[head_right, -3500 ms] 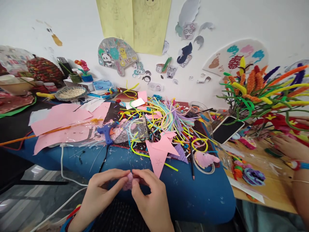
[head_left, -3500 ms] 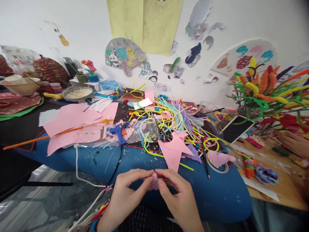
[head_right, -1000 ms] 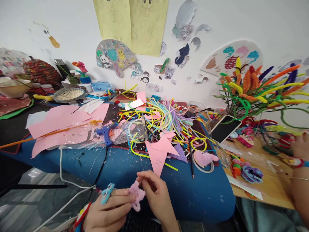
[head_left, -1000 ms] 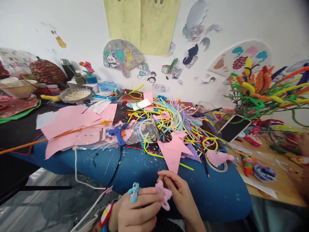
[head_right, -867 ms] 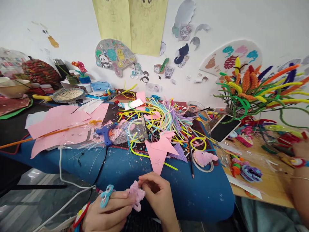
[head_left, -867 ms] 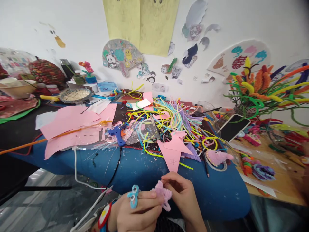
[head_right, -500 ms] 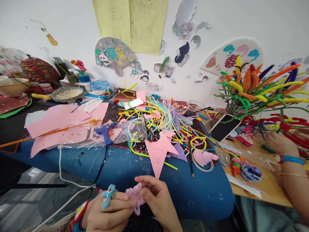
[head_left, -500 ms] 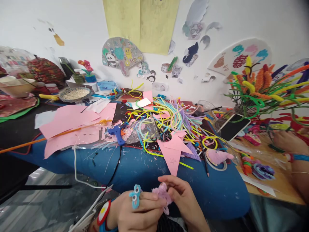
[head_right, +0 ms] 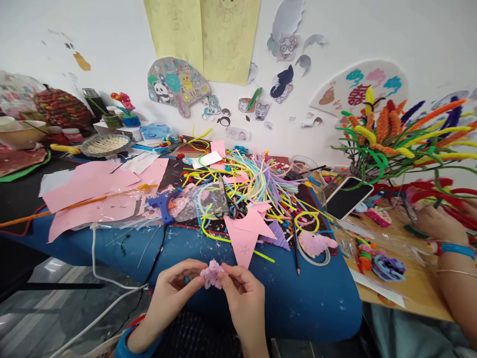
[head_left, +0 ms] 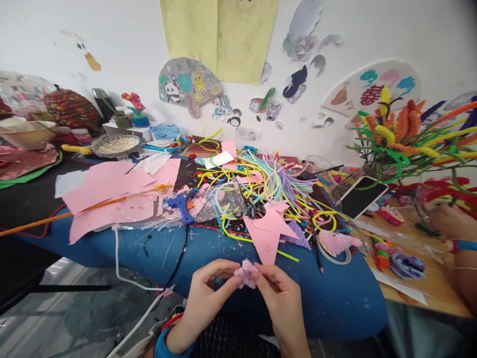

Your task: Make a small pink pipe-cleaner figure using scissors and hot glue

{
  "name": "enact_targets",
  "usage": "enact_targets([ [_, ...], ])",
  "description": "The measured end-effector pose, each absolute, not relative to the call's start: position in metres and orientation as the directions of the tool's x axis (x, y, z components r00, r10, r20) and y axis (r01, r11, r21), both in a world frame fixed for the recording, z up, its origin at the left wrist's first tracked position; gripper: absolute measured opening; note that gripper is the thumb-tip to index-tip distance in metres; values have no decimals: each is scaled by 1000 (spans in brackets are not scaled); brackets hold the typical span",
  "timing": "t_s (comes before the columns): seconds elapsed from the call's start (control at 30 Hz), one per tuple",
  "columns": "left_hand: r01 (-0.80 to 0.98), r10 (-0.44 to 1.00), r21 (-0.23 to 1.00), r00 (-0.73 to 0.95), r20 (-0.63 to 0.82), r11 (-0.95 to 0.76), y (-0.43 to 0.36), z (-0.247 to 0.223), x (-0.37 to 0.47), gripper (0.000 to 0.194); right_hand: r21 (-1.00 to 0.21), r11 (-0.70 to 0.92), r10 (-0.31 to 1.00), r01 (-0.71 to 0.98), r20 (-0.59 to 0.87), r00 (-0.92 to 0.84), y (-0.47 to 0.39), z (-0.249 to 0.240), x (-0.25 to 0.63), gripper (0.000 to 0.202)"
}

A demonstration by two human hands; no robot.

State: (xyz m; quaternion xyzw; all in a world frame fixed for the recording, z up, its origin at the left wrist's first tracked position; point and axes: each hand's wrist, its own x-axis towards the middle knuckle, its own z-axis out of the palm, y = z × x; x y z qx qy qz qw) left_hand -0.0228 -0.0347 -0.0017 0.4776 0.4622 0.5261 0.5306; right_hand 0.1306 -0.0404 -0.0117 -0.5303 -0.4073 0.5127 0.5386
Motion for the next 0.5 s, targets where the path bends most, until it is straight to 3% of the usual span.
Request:
enact_targets([
  [0.33, -204, 995, 974, -2, -98, 96, -23, -9, -21, 18, -989, -87, 972, -122, -111, 205, -39, -13, 123, 22],
  [0.43, -237, 995, 967, 55, -84, 94, -21, -12, -16, 27, -981, -16, 960, -194, -70, 272, -38, -17, 117, 24],
  [0.5, -201, 994, 978, 97, -43, 62, -20, -14, -14, 22, -975, 21, 961, -223, -42, 274, -38, -19, 115, 29],
])
